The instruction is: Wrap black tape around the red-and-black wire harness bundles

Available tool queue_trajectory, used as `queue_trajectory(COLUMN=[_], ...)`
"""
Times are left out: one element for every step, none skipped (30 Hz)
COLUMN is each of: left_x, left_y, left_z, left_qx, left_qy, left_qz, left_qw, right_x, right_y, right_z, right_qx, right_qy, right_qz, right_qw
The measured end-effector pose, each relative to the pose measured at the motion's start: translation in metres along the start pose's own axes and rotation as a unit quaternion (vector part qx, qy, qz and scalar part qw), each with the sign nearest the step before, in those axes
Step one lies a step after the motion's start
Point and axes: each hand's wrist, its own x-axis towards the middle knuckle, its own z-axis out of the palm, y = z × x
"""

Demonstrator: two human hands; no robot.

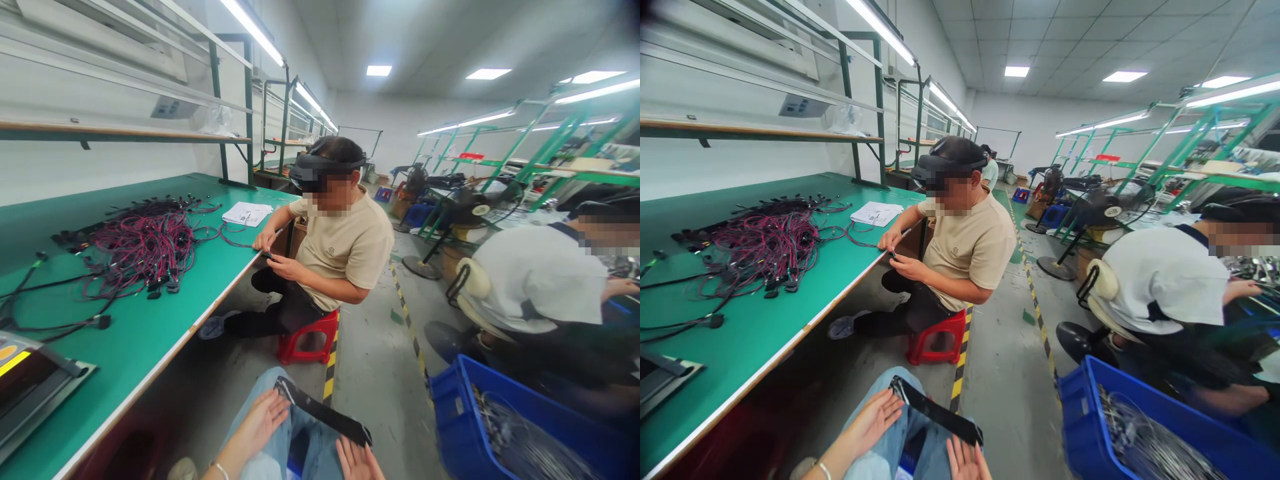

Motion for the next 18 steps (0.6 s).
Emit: queue_trajectory(left_x=[-0.001, -0.001, -0.001, -0.001, 0.000, 0.001, 0.001, 0.002, 0.003, 0.004, 0.004, 0.005, 0.005, 0.005, 0.005, 0.005, 0.004, 0.005], left_y=[0.000, 0.000, 0.000, 0.000, -0.001, -0.001, -0.001, -0.001, -0.002, -0.002, -0.002, -0.002, -0.002, -0.002, -0.002, -0.002, -0.002, -0.003], left_z=[0.000, 0.001, 0.001, 0.000, 0.000, -0.001, -0.002, -0.003, -0.003, -0.004, -0.004, -0.005, -0.005, -0.005, -0.005, -0.005, -0.005, -0.006], left_qx=[-0.001, -0.002, -0.003, -0.003, -0.002, -0.001, 0.000, 0.001, 0.002, 0.003, 0.003, 0.003, 0.003, 0.002, 0.001, 0.000, -0.001, -0.002], left_qy=[0.001, 0.003, 0.004, 0.004, 0.004, 0.003, 0.001, -0.003, -0.005, -0.006, -0.007, -0.008, -0.009, -0.008, -0.006, -0.003, 0.001, 0.006], left_qz=[0.001, 0.000, 0.001, 0.000, 0.000, 0.000, -0.001, -0.001, 0.000, 0.000, 0.002, 0.002, 0.003, 0.002, 0.000, 0.000, 0.000, 0.000], left_qw=[1.000, 1.000, 1.000, 1.000, 1.000, 1.000, 1.000, 1.000, 1.000, 1.000, 1.000, 1.000, 1.000, 1.000, 1.000, 1.000, 1.000, 1.000], right_x=[0.001, 0.001, 0.001, 0.000, -0.001, -0.003, -0.004, -0.006, -0.008, -0.009, -0.010, -0.011, -0.011, -0.012, -0.013, -0.014, -0.015, -0.017], right_y=[0.000, 0.000, 0.000, 0.000, 0.000, 0.000, 0.000, 0.001, 0.001, 0.001, 0.001, 0.001, 0.001, 0.000, 0.000, 0.000, -0.001, -0.001], right_z=[-0.002, -0.002, -0.002, -0.001, 0.002, 0.004, 0.007, 0.010, 0.013, 0.016, 0.018, 0.020, 0.022, 0.023, 0.025, 0.027, 0.029, 0.032], right_qx=[-0.007, -0.013, -0.014, -0.010, 0.000, 0.012, 0.023, 0.031, 0.035, 0.035, 0.032, 0.030, 0.029, 0.029, 0.029, 0.029, 0.031, 0.033], right_qy=[-0.004, -0.006, -0.005, -0.003, 0.000, 0.004, 0.010, 0.017, 0.022, 0.026, 0.028, 0.028, 0.028, 0.027, 0.027, 0.027, 0.026, 0.026], right_qz=[0.001, -0.001, -0.001, 0.001, 0.002, 0.003, 0.003, 0.002, -0.001, -0.003, -0.004, -0.003, 0.000, 0.003, 0.005, 0.007, 0.007, 0.007], right_qw=[1.000, 1.000, 1.000, 1.000, 1.000, 1.000, 1.000, 0.999, 0.999, 0.999, 0.999, 0.999, 0.999, 0.999, 0.999, 0.999, 0.999, 0.999])
